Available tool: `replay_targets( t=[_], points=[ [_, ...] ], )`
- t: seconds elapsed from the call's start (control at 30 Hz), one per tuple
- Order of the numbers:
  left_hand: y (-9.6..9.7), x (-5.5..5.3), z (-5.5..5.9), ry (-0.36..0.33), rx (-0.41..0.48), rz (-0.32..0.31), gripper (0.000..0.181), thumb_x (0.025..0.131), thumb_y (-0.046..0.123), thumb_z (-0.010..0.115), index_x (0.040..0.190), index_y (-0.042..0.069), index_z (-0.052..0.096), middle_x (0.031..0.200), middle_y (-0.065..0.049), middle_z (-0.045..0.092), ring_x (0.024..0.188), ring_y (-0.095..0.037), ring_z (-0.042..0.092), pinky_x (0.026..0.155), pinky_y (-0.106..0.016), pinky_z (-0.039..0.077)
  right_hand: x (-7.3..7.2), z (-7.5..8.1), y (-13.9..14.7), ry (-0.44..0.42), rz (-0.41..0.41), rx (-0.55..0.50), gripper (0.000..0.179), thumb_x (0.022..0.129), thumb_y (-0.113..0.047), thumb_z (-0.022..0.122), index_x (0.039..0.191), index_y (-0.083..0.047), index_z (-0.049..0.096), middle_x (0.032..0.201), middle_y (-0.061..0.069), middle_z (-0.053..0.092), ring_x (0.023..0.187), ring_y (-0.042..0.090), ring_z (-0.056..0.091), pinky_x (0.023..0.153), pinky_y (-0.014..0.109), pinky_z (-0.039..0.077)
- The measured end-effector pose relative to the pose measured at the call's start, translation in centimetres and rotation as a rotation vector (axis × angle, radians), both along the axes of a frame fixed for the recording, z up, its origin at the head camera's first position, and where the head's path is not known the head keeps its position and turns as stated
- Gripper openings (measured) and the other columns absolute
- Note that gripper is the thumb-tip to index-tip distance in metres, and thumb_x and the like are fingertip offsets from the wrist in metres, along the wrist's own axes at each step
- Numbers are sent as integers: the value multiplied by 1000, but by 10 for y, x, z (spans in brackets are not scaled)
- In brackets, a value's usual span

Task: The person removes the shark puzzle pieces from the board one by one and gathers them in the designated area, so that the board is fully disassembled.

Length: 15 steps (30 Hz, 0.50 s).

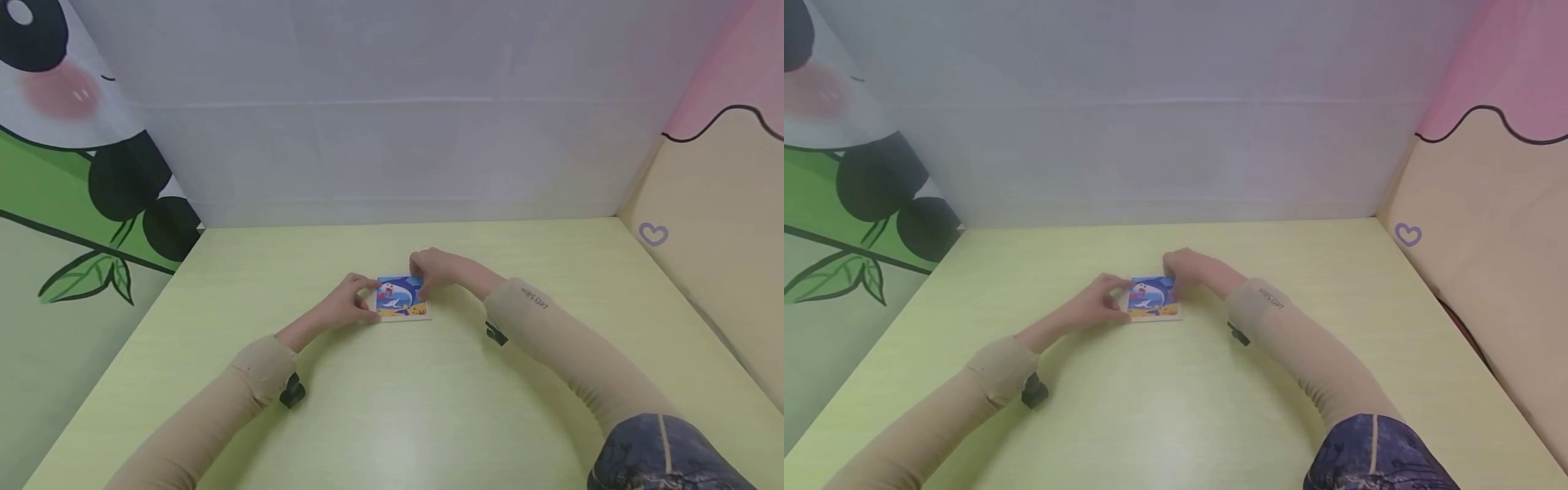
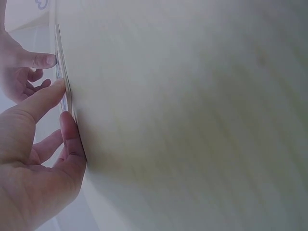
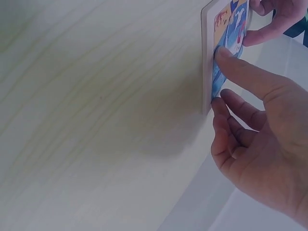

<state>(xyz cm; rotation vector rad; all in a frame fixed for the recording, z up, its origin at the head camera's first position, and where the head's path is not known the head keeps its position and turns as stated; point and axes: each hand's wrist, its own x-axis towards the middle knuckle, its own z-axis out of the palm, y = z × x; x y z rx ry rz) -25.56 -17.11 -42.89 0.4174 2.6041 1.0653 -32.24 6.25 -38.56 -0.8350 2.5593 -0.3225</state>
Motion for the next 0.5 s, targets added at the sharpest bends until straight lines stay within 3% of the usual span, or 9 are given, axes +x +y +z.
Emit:
replay_targets(
  t=[0.5],
  points=[
    [-1, -3, -3, 7, -21, 5, 70, 83, 16, 79, 145, 8, 48, 144, -21, 35, 88, -15, 59, 72, -22, 51, -6, -3, 3, -23, 19, 4, 49, 83, -22, 78, 122, -7, 54, 121, 12, 60, 113, 25, 53, 102, 40, 45]
  ],
)
